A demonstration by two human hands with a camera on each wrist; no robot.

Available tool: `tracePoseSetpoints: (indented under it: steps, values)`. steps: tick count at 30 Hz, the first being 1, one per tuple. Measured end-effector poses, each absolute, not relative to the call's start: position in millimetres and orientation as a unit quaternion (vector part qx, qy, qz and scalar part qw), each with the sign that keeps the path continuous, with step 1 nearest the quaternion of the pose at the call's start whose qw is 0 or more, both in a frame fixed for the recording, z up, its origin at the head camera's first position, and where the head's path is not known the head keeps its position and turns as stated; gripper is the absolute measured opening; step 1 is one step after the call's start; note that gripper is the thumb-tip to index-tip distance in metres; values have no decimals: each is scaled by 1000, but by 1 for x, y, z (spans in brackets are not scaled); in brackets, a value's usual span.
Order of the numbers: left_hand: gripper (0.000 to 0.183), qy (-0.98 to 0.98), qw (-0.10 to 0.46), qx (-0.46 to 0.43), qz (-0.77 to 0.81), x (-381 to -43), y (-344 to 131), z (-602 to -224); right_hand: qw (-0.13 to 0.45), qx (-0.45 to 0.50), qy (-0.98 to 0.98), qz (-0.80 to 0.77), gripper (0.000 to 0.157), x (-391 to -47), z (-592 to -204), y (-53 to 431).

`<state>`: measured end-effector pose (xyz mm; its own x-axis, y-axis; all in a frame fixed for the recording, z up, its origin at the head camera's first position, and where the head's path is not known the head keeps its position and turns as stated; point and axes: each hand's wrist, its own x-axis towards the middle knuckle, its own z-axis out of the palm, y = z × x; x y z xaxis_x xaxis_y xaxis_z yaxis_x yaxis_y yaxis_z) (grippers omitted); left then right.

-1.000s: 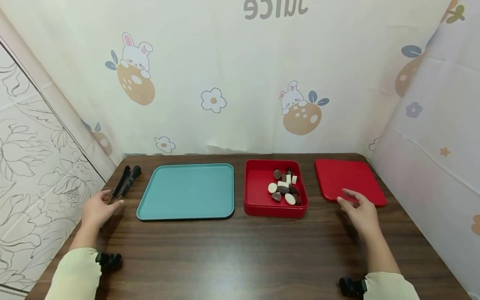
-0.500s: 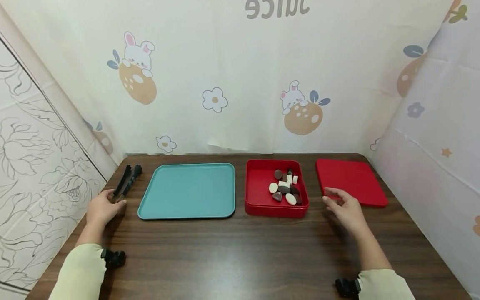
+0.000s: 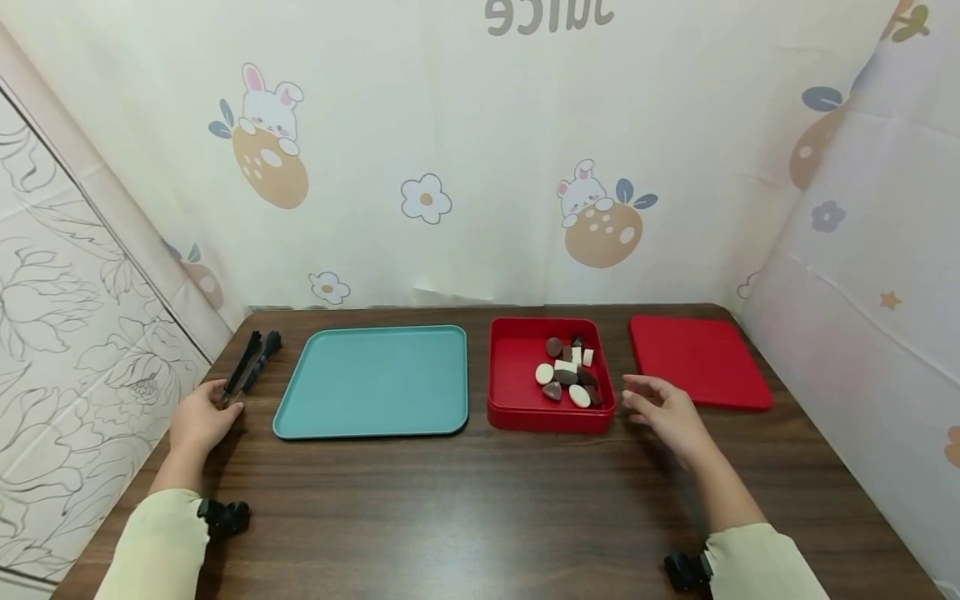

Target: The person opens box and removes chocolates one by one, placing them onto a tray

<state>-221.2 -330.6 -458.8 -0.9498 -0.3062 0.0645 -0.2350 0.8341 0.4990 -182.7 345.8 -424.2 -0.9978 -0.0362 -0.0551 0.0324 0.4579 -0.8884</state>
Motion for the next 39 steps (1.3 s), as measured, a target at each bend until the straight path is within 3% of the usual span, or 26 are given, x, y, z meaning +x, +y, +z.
tracePoseSetpoints:
  steps: [11,39]
  values:
    - [55,-949,97,121,-274,-216,-328,-451,51,-9,846,-531,61,-185,-425,341]
    - [50,-927,145,-58,-341,-211,-287,-412,76,-6,815,-574,63,-194,-428,330]
